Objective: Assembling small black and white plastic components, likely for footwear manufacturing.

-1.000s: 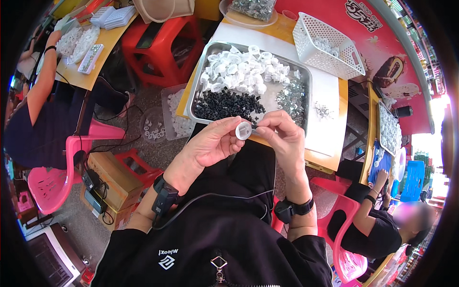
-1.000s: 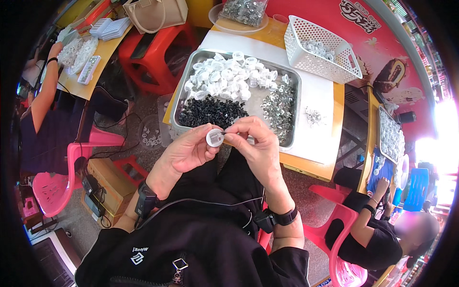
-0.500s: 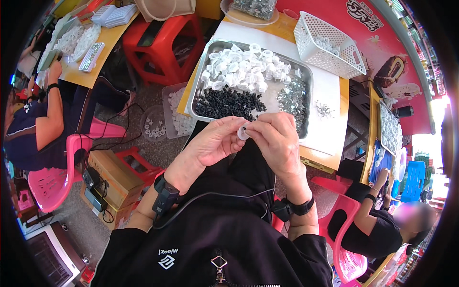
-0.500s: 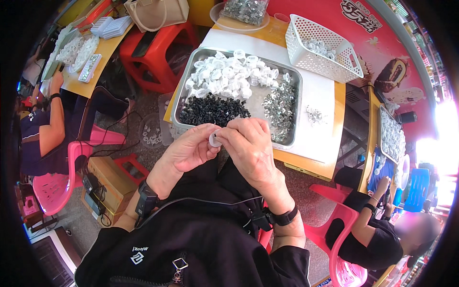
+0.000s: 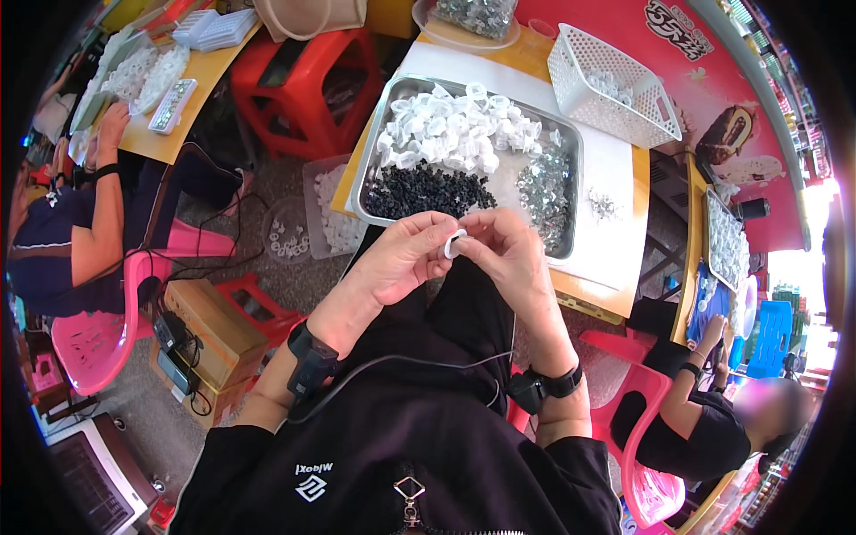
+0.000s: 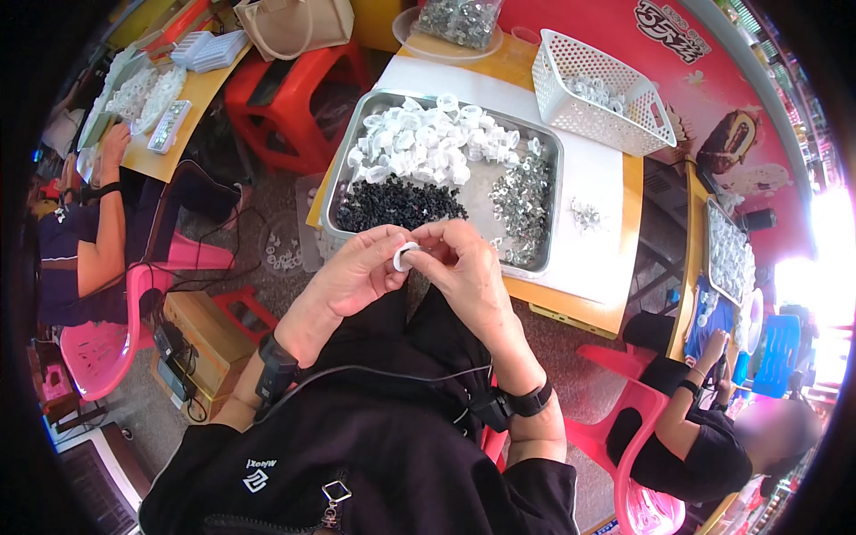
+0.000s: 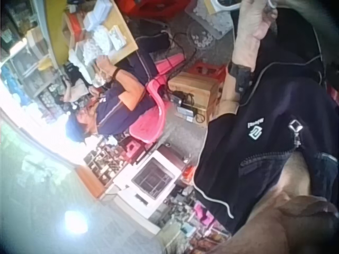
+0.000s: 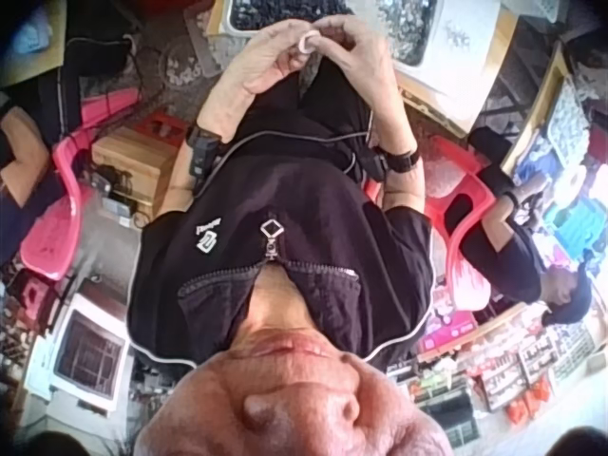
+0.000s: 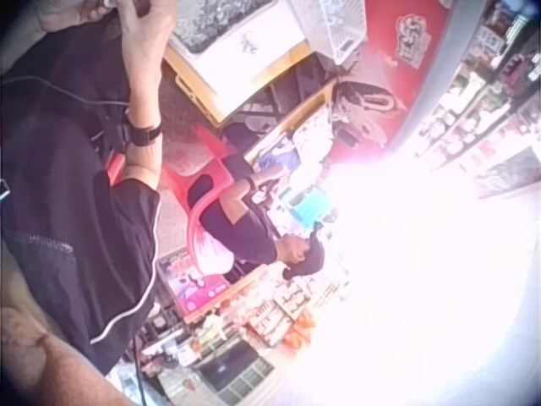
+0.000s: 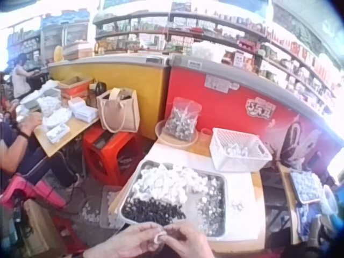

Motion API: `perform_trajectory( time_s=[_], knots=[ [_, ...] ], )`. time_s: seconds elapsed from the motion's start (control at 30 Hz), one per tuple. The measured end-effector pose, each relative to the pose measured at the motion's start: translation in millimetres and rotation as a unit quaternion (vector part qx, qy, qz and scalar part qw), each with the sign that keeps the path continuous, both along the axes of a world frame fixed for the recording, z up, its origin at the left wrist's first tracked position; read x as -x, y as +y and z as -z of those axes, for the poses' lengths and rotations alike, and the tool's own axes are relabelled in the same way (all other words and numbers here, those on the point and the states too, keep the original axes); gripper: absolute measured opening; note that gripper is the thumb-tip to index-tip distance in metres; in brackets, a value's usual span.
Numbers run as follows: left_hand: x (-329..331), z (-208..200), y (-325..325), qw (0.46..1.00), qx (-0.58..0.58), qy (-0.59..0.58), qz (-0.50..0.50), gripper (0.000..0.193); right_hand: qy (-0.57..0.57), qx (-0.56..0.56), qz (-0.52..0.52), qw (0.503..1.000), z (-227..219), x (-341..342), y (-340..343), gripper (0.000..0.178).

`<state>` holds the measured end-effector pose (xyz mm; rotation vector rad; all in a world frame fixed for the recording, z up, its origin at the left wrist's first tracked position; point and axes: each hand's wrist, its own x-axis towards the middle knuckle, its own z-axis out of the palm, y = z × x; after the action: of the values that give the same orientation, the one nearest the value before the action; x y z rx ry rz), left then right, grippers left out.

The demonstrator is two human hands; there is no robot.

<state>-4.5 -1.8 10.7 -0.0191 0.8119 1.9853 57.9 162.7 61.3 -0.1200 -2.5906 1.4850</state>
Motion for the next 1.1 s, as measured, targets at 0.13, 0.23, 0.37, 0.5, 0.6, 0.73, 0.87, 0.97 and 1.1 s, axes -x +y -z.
perform_trajectory(
  time_s=[0.13,0.23,0.37,0.5,0.6,0.73,0.87,0.97,1.1],
  knots=[
    [-5.1,-5.5,1.9,0.998,0.021,0.044,-0.028,0.018,-0.092,0.210,0.005,0.973,7.9,-2.2,2.7,0.014],
    [-7.7,-10.4,4.9,0.985,0.073,0.122,-0.100,0.016,-0.076,0.196,0.031,0.977,10.8,-3.7,3.4,0.013],
    [-7.4,-9.3,4.3,0.926,0.126,0.326,-0.143,0.012,-0.054,0.160,0.056,0.984,15.1,-4.2,2.2,0.011],
    [-13.0,-11.9,9.0,0.882,0.197,0.392,-0.172,0.013,-0.032,0.171,0.068,0.982,17.8,-4.9,-0.7,0.011],
    [-14.8,-11.3,12.7,0.861,0.223,0.414,-0.194,0.008,-0.033,0.172,0.074,0.982,20.3,-6.4,-1.5,0.011],
    [-15.1,-4.2,15.3,0.875,0.197,0.393,-0.203,0.004,0.059,0.079,0.062,0.993,27.2,-6.9,-1.2,0.012],
    [-15.0,-1.5,14.2,0.858,0.207,0.428,-0.196,0.007,0.125,-0.022,0.050,0.991,30.7,-8.6,-4.6,0.011],
    [-11.1,-3.7,11.8,0.866,0.197,0.426,-0.172,0.010,0.079,0.106,0.068,0.989,33.7,-9.0,-6.2,0.008],
    [-4.8,8.7,9.5,0.955,0.055,0.235,-0.175,0.012,-0.014,0.321,0.078,0.944,35.0,-10.0,-0.1,0.006]
  ],
)
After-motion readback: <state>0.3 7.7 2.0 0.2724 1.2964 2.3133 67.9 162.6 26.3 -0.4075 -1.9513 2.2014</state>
